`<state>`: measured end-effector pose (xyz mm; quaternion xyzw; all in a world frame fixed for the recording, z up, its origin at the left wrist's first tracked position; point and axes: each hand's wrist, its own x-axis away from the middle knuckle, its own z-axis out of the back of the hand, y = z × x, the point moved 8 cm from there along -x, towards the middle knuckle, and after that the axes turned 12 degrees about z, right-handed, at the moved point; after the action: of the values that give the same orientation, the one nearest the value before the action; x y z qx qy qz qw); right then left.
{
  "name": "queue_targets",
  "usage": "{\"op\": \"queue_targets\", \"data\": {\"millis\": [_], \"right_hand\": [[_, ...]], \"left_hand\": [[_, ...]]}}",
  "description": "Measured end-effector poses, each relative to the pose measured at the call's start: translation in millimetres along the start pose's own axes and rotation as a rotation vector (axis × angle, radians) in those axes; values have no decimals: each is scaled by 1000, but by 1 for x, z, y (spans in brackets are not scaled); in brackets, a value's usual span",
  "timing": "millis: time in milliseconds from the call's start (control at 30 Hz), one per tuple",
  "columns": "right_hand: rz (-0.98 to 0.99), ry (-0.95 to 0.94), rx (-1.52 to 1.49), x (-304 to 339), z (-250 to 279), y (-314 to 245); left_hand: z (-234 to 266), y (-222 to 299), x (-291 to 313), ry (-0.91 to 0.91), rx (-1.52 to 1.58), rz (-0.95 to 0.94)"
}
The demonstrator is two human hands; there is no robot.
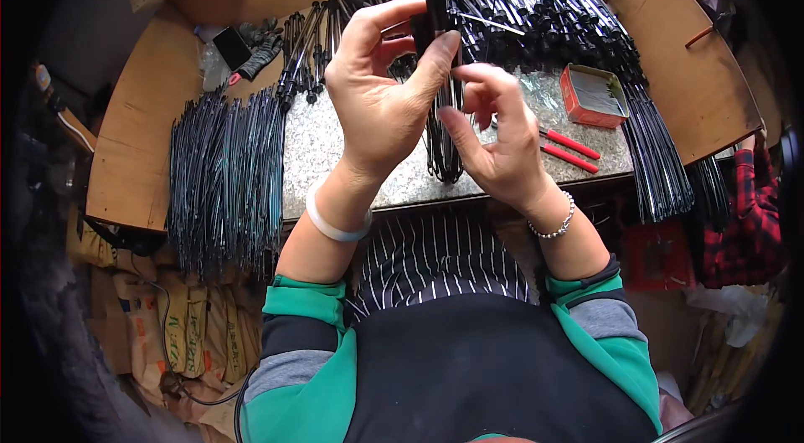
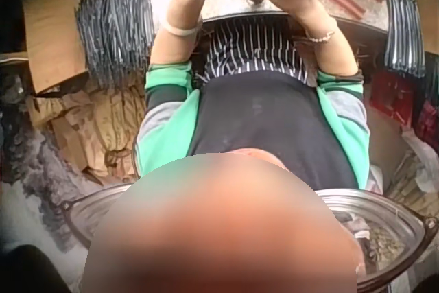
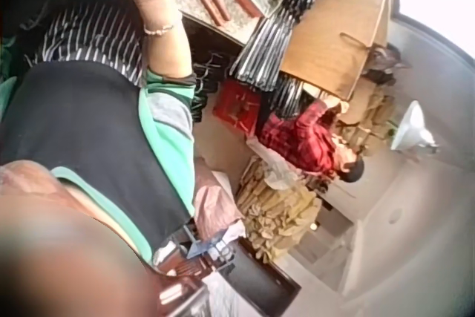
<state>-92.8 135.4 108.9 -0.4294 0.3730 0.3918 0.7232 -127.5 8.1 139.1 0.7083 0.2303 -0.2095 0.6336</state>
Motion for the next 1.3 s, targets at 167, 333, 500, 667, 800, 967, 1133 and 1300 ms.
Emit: {"op": "queue_targets", "data": {"millis": [167,333,500,667,800,967,1133,1300], "right_hand": [[-579,-154,-724,8,-20,34],[-352,225,-719,-9,1,33],[-248,170,-715,0,-19,25],[-332,333,-857,10,-25,35],[-302,327,-808,13,-25,32],[-219,413,-856,12,-23,32],[-229,379,-850,12,-23,29],[-240,376,-854,13,-22,30]], "left_hand": [[-8,0,-5,-111,114,129],[-15,3,-10,-248,125,141],[-17,11,-16,-316,79,128],[-22,5,-14,-407,82,193],[-20,1,-8,-391,266,259],[-18,-6,-8,-460,360,256],[-10,-7,-7,-402,313,208],[2,-3,-8,-321,292,166]]}}
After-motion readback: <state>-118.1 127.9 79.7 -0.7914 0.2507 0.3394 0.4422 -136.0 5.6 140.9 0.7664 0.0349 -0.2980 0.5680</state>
